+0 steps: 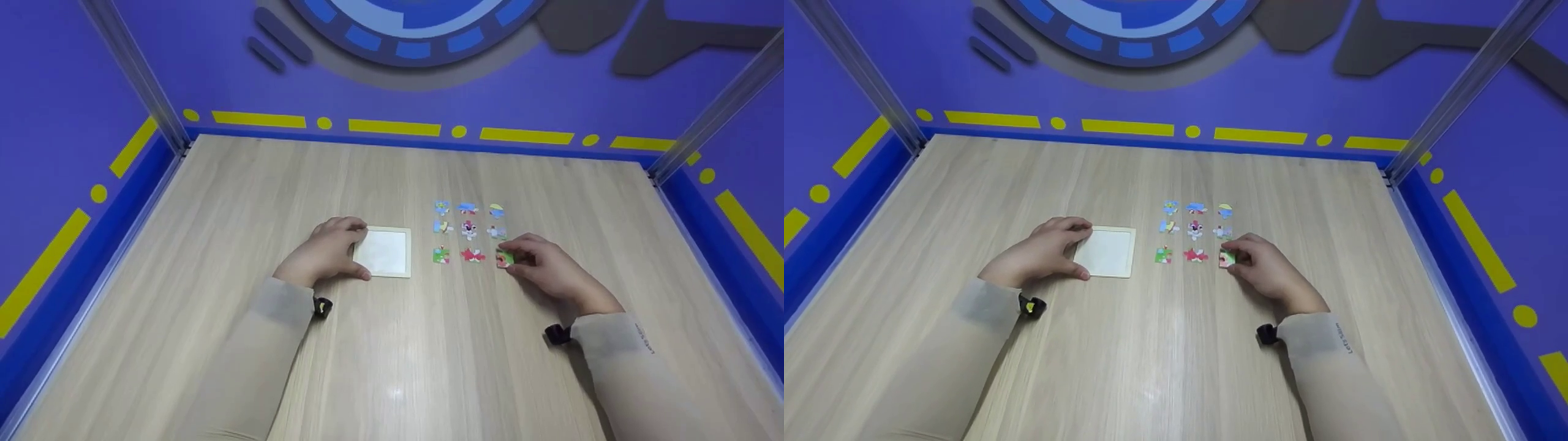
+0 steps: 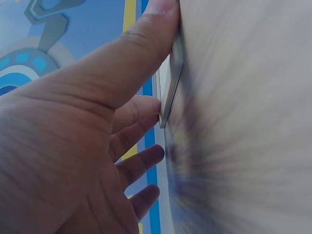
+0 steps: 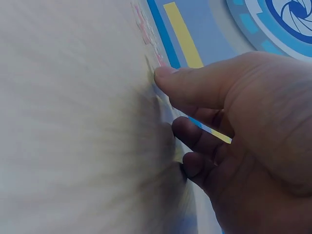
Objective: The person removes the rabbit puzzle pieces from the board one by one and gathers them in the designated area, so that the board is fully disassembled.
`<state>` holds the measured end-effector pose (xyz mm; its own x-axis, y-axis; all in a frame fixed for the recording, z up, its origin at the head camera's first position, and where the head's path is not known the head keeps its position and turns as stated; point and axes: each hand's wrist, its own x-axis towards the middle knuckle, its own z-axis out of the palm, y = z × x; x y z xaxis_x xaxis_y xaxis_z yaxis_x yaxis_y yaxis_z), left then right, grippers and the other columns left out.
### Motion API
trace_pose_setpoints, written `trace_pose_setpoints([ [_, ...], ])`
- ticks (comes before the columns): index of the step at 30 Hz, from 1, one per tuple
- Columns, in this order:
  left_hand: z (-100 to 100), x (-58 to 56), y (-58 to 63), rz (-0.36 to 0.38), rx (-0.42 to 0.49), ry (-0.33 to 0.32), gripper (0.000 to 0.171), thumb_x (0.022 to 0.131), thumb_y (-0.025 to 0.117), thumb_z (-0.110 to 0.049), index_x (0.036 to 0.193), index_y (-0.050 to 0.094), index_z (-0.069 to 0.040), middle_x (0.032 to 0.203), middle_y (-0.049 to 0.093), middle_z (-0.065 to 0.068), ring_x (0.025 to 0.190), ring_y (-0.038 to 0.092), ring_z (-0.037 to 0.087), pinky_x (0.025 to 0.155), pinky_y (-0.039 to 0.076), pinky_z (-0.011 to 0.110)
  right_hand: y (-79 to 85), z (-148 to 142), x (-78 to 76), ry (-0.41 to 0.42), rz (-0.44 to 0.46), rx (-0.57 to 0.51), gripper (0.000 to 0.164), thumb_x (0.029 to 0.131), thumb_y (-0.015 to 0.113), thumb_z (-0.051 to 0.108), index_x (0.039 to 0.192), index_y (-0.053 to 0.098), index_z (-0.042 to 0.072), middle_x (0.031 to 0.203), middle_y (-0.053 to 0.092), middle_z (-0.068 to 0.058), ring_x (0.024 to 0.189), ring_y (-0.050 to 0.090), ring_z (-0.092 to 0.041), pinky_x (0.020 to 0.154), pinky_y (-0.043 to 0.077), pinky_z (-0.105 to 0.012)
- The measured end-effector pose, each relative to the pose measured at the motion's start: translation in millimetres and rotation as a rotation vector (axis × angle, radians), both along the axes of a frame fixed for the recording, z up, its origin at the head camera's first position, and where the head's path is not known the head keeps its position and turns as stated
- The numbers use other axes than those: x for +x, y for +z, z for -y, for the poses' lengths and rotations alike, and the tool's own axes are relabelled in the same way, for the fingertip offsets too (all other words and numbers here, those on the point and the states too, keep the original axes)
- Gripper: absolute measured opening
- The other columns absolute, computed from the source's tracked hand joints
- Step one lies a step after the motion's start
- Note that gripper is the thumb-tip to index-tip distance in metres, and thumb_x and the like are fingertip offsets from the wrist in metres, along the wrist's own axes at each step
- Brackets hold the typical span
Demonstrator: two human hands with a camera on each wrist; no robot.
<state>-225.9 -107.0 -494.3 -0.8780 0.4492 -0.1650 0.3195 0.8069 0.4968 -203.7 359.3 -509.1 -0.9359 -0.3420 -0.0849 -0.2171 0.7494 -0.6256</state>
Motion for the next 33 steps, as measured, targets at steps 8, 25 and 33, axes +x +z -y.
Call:
trace_pose_setpoints([
  [8, 0.5, 0.2, 0.8, 0.007, 0.0, 0.002, 0.102, 0.085, 0.099, -0.046, 0.168, 0.054, -0.008, 0.182, 0.042, 0.008, 0.173, 0.028, 0.038, 0.144, 0.016, 0.057, -4.3, -1.2, -1.7, 0.016, -0.024, -0.015, 0.043, 0.109, 0.074, 0.013, 0.152, 0.071, 0.014, 0.141, 0.071, -0.008, 0.119, 0.061, -0.024, 0.099, 0.048, -0.024],
  [25, -4.3, -3.7, -2.0, -0.003, -0.022, -0.017, 0.101, 0.085, 0.098, -0.048, 0.168, 0.055, -0.009, 0.181, 0.042, 0.008, 0.172, 0.03, 0.038, 0.143, 0.019, 0.057, -5.4, -2.0, 0.3, -0.031, -0.009, -0.006, 0.043, 0.109, 0.075, 0.013, 0.151, 0.072, 0.016, 0.146, 0.069, -0.008, 0.12, 0.059, -0.025, 0.1, 0.047, -0.029],
  [33, -6.2, -3.2, 0.0, -0.003, -0.042, -0.043, 0.102, 0.088, 0.096, -0.049, 0.17, 0.05, -0.007, 0.183, 0.04, 0.009, 0.173, 0.028, 0.038, 0.143, 0.018, 0.058, -6.9, -5.8, 2.3, -0.042, 0.007, -0.017, 0.043, 0.108, 0.075, 0.014, 0.151, 0.072, 0.016, 0.149, 0.068, -0.008, 0.124, 0.059, -0.027, 0.104, 0.047, -0.03],
])
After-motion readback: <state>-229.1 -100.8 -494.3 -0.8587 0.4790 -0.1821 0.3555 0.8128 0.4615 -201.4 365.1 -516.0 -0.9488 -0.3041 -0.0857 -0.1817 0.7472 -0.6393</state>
